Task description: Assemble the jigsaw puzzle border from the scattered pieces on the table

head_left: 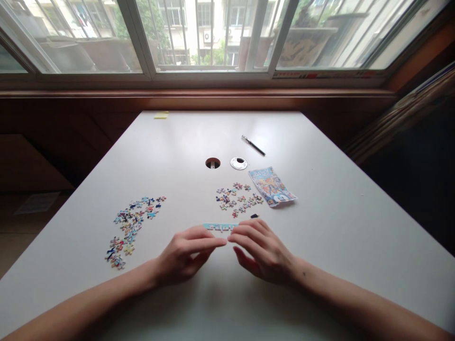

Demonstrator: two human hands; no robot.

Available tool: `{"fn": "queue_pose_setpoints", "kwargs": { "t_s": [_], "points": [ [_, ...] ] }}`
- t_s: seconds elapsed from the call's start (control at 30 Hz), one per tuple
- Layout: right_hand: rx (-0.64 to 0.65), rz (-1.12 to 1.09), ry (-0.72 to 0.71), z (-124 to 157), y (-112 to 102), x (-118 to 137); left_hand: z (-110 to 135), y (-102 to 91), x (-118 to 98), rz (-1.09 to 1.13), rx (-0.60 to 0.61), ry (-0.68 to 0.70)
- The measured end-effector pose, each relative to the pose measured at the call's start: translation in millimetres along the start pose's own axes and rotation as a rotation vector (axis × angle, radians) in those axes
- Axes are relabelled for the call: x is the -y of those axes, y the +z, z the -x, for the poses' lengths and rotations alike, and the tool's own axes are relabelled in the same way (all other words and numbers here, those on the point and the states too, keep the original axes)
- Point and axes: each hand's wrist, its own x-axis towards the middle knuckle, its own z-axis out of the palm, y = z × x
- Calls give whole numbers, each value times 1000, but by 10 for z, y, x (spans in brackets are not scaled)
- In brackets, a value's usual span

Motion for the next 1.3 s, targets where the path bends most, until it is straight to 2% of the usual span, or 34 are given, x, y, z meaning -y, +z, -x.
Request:
{"fn": "queue_pose_setpoints", "kwargs": {
  "t_s": [0.13, 0.2, 0.27, 0.4, 0.5, 0.57, 0.73, 0.87, 1.03, 1.13, 1.3],
  "points": [
    [16, 93, 106, 23, 11, -148, -6, -126, 106, 101, -199, -240],
    [62, 93, 119, 37, 24, -197, 18, -149, 160, 175, -214, -345],
    [111, 82, 109, 47, 34, -215, 44, -157, 197, 174, -184, -374],
    [148, 77, 87, 59, 28, -201, 36, -185, 198, -41, -116, -258],
    [149, 79, 95, 69, 18, -199, -2, -226, 163, -116, 27, -125],
    [152, 76, 100, 76, 16, -206, -8, -240, 148, -131, 131, -105],
    [151, 69, 110, 85, 26, -216, 28, -212, 162, -181, 250, -59],
    [161, 66, 112, 93, 33, -224, 33, -215, 148, -197, 211, -84],
    [185, 47, 114, 99, 33, -241, 9, -282, 90, -235, 315, -133],
    [205, 35, 109, 93, 31, -241, 8, -289, 114, -234, 323, -151],
    [258, 6, 99, 73, 19, -228, 43, -236, 201, -229, 212, -152]
  ]
}}
